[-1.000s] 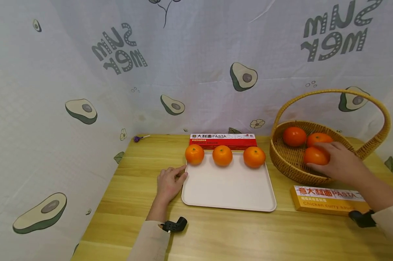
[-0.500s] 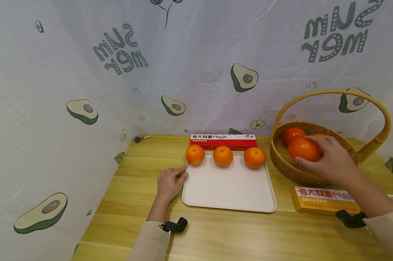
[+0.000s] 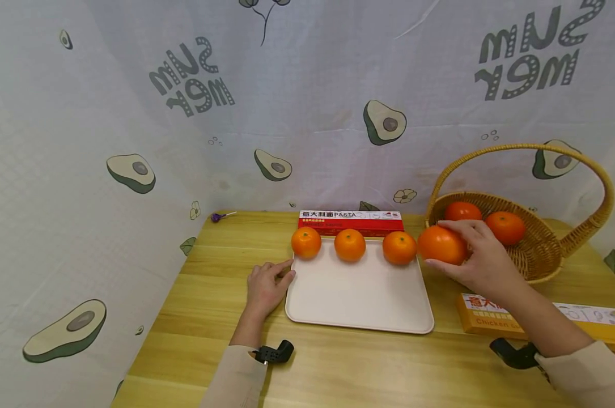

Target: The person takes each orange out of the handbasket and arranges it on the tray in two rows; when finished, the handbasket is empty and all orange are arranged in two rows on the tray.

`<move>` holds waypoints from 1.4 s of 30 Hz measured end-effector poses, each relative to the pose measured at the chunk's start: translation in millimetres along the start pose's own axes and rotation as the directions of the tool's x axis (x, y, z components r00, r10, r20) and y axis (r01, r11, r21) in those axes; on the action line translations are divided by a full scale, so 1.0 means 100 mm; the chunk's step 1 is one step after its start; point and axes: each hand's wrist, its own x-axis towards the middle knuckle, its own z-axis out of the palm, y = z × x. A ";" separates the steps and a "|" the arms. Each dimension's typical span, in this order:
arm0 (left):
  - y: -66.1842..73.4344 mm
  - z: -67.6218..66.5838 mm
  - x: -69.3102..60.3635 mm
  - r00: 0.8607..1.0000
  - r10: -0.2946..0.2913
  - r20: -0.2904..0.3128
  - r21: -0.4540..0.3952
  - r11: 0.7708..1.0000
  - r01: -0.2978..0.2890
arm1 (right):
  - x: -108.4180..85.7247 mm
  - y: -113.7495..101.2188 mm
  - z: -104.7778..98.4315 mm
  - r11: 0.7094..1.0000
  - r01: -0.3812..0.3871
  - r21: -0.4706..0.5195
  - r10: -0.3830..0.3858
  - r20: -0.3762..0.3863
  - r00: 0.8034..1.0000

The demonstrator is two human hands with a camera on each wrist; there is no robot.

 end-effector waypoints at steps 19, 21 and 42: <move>0.00 0.00 0.01 1.000 -0.002 0.006 -0.005 1.000 0.002 | -0.08 -0.62 0.75 0.983 0.022 0.183 -0.037 0.082 0.996; 0.00 0.00 0.01 1.000 -0.002 0.008 -0.005 1.000 0.002 | -0.09 -0.66 0.83 0.979 0.024 0.201 -0.043 0.088 0.995; 0.01 -0.01 0.00 1.000 -0.003 0.005 0.026 1.000 0.003 | -0.22 -1.18 1.46 0.943 -0.131 0.305 0.063 0.224 0.973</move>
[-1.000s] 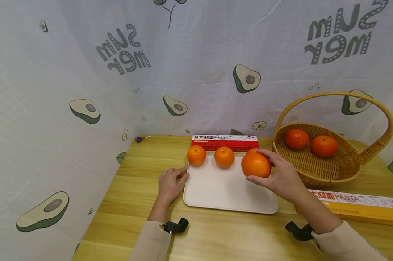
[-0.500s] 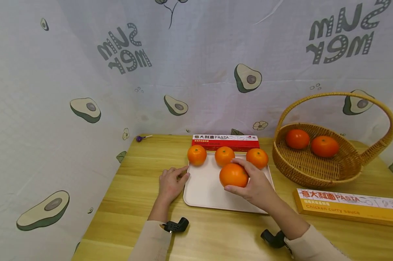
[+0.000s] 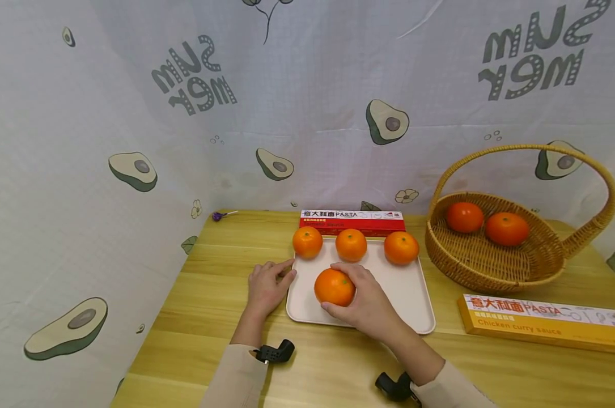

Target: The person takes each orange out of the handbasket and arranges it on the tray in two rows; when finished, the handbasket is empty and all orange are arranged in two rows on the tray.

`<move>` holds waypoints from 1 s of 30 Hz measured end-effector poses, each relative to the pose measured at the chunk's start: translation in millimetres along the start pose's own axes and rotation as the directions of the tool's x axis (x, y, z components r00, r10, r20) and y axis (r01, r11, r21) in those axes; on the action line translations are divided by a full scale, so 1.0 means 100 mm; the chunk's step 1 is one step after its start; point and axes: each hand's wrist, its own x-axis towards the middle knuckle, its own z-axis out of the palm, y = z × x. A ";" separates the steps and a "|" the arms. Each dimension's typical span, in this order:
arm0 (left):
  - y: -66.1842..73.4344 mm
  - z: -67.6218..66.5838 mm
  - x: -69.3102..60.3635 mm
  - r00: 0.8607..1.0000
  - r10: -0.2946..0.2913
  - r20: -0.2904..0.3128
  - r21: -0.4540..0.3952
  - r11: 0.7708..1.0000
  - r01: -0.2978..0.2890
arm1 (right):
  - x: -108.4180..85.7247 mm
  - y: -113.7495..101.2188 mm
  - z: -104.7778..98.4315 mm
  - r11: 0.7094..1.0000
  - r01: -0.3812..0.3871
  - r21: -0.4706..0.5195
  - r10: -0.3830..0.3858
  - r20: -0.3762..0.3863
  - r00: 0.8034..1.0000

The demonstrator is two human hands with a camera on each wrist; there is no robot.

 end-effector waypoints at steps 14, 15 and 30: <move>-0.03 0.01 -0.01 1.000 0.018 -0.003 -0.010 1.000 -0.018 | 0.06 -0.07 0.40 1.000 0.017 -0.004 -0.016 0.120 0.993; -0.03 0.01 -0.01 1.000 0.018 -0.002 -0.012 1.000 -0.018 | 0.06 -0.07 0.41 1.000 0.023 -0.002 -0.023 0.121 0.992; -0.02 -0.01 0.00 1.000 0.023 0.012 -0.009 1.000 -0.023 | 0.09 -0.09 0.56 0.997 0.033 0.071 -0.044 0.174 0.984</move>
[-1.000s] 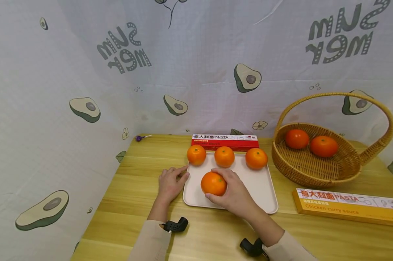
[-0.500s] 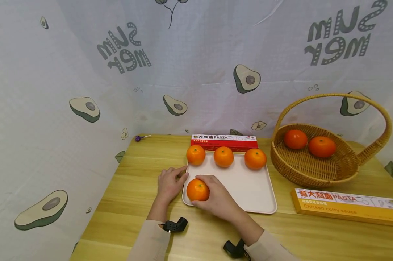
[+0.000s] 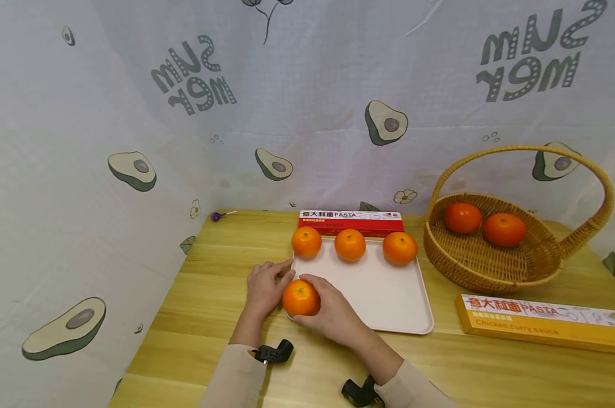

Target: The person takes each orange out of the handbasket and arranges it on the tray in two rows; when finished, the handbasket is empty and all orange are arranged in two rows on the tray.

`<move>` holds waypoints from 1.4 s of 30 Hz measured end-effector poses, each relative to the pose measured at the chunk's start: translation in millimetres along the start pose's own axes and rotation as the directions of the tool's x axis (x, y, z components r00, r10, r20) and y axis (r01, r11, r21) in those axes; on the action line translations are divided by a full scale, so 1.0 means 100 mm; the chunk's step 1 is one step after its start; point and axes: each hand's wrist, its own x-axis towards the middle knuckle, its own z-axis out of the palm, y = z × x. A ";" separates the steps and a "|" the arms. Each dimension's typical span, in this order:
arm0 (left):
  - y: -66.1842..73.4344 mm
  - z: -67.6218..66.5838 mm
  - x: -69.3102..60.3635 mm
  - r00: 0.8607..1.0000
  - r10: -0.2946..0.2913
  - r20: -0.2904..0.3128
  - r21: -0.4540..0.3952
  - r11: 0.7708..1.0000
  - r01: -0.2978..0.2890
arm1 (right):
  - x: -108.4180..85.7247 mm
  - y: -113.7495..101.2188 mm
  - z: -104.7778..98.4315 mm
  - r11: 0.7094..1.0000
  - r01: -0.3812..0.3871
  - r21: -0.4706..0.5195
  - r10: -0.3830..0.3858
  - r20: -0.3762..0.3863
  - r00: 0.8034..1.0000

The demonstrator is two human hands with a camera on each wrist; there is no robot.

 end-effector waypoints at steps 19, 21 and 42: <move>0.01 -0.01 -0.01 1.000 -0.017 0.013 -0.005 1.000 0.017 | 0.00 0.05 -0.04 0.998 -0.024 0.062 0.020 0.061 0.998; 0.02 -0.01 -0.01 1.000 -0.017 0.013 -0.007 1.000 0.017 | 0.00 0.06 -0.04 0.997 -0.029 0.070 0.025 0.062 0.998; 0.03 -0.02 -0.02 0.999 -0.037 0.023 -0.021 0.999 0.037 | -0.13 0.09 -0.65 0.986 -0.117 0.118 0.127 -0.081 0.989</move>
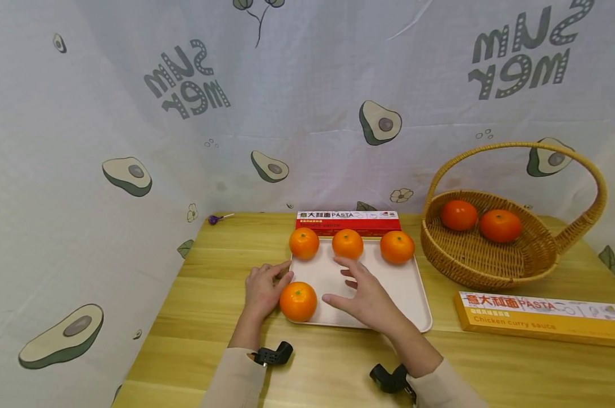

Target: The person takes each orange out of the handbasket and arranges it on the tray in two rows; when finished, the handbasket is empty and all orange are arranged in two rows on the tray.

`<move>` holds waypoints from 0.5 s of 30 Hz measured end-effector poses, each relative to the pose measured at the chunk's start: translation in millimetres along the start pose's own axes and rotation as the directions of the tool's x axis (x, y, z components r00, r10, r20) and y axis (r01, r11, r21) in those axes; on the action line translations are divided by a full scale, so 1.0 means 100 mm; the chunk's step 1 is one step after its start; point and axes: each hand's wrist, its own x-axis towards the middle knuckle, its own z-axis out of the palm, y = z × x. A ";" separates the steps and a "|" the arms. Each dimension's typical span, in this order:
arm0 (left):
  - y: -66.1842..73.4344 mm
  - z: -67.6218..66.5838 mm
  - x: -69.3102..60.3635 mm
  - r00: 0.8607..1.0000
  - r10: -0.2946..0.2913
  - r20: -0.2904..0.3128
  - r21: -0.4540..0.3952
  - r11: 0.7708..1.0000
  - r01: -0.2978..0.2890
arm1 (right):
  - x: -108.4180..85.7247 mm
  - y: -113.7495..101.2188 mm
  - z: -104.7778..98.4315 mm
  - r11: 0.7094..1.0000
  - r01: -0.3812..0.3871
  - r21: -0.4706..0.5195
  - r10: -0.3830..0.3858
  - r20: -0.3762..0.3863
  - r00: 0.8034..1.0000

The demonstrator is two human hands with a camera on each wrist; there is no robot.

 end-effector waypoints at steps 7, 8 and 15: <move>-0.01 0.01 0.00 1.000 0.003 0.000 -0.004 1.000 -0.003 | -0.10 0.10 -0.55 0.994 0.039 -0.103 -0.052 -0.124 0.991; -0.02 0.02 0.00 1.000 0.006 0.000 0.000 1.000 -0.006 | -0.12 0.10 -0.62 0.991 0.043 -0.123 -0.060 -0.138 0.989; -0.02 0.01 0.01 1.000 0.003 -0.007 -0.002 1.000 -0.003 | -0.22 0.05 -1.14 0.947 -0.016 -0.321 -0.041 -0.170 0.985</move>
